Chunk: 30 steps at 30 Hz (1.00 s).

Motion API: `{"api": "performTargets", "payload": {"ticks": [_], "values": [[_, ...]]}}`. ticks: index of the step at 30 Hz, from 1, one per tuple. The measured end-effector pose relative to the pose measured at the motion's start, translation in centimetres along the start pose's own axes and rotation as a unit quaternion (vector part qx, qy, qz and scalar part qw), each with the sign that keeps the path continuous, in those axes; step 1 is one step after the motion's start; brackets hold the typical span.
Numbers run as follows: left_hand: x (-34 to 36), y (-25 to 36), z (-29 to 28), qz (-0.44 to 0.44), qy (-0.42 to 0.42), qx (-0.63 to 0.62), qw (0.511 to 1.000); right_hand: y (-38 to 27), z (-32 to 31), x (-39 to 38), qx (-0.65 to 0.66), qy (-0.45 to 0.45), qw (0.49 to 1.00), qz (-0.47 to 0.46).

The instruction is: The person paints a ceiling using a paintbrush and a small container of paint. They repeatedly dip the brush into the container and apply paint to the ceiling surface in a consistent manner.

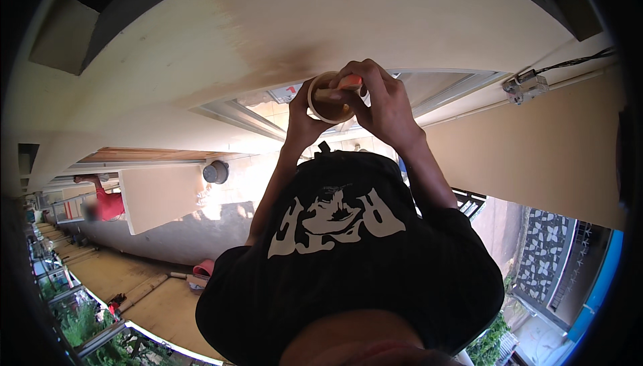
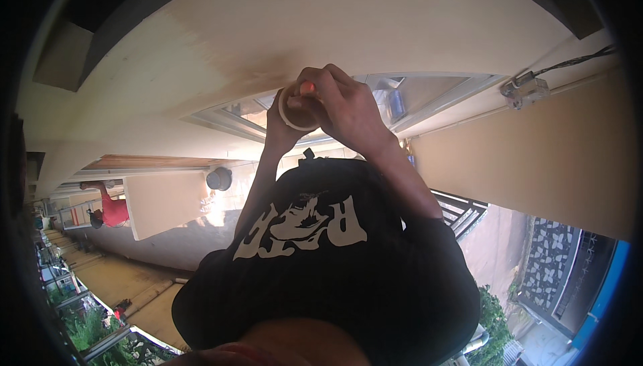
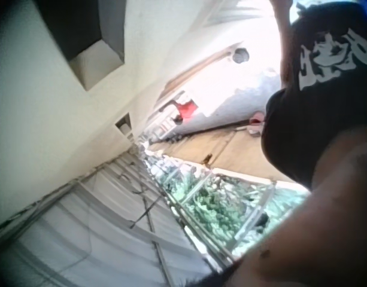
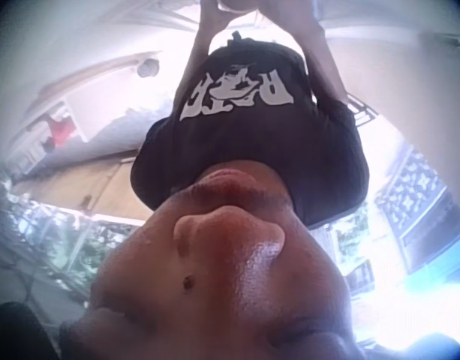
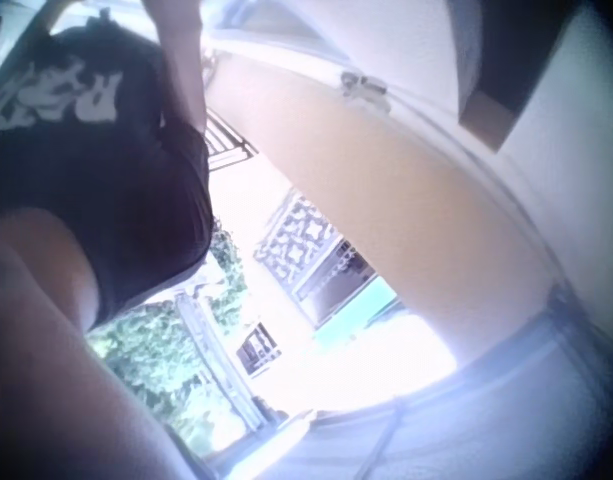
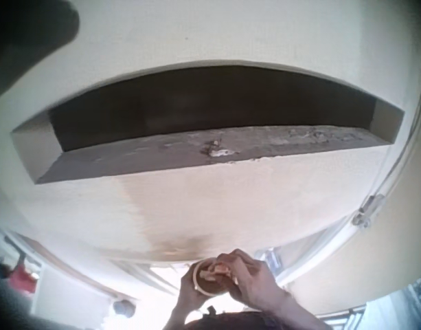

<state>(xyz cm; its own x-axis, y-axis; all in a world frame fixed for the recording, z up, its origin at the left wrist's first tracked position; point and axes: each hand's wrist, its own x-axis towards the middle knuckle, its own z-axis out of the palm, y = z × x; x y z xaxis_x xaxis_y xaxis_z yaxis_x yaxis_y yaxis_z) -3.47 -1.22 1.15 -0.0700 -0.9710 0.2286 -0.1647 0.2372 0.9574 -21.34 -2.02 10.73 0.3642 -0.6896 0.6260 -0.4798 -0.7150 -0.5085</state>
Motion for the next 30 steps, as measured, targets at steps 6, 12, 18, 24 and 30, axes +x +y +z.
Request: {"api": "performTargets", "payload": {"ticks": [6,12,18,24,30], "values": [[0.5,-0.2,0.7,-0.002,-0.056,-0.017,0.998,1.1,-1.3,-1.0,-0.006,0.048,0.998,-0.048],[0.9,-1.4,1.1,0.003,-0.092,-0.003,0.996,1.6,-1.4,-2.5,-0.019,0.12,0.988,-0.097],[1.3,-0.7,2.1,0.005,-0.137,0.023,0.99,3.2,-1.4,-5.9,0.087,0.203,0.974,0.055],[1.1,0.4,4.5,0.008,-0.187,0.006,0.982,1.5,-4.5,-7.2,0.248,0.283,0.872,0.312],[2.1,0.5,7.1,0.042,-0.241,0.013,0.969,2.0,-6.4,-10.5,0.228,0.232,0.882,0.34]]}}
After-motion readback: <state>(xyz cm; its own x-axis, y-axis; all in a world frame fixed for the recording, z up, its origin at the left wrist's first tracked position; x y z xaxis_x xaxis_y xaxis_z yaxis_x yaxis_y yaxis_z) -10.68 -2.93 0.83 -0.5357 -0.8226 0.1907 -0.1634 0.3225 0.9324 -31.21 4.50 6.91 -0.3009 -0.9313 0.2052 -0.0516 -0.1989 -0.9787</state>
